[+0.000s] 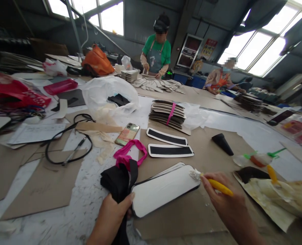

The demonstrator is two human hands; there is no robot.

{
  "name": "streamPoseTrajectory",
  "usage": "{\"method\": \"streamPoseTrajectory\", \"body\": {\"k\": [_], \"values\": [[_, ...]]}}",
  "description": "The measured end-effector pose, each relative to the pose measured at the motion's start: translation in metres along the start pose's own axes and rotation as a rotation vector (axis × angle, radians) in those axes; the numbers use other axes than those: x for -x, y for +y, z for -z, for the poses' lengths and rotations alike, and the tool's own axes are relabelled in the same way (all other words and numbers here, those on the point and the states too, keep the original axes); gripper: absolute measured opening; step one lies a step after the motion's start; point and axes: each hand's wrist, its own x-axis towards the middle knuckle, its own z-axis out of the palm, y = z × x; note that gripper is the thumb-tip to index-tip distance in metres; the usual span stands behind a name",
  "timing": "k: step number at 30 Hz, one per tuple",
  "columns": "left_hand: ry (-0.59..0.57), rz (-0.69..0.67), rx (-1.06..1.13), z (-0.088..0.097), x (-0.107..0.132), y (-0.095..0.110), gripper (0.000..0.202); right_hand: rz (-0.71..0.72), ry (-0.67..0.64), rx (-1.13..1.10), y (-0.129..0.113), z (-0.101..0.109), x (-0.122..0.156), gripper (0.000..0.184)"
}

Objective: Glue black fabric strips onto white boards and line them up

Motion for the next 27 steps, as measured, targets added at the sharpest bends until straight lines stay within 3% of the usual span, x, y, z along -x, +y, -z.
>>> {"method": "streamPoseTrajectory", "body": {"k": [6, 11, 17, 23, 27], "values": [[0.015, -0.016, -0.024, -0.001, -0.003, -0.001, 0.027, 0.150, -0.034, 0.083, -0.010, -0.017, 0.021, 0.017], [0.039, -0.045, -0.044, -0.002, 0.003, 0.004, 0.027, 0.168, -0.130, -0.118, -0.022, -0.014, 0.029, 0.013], [0.035, -0.019, -0.023, -0.003, 0.000, -0.001, 0.026, 0.210, -0.073, 0.029, -0.019, -0.019, 0.033, 0.014], [0.032, -0.016, -0.053, -0.001, -0.006, -0.011, 0.029, 0.202, -0.096, -0.155, -0.040, -0.029, 0.045, 0.023], [0.015, -0.036, -0.042, 0.000, 0.000, -0.005, 0.029, 0.147, -0.043, -0.097, -0.027, -0.020, 0.037, 0.013]]}}
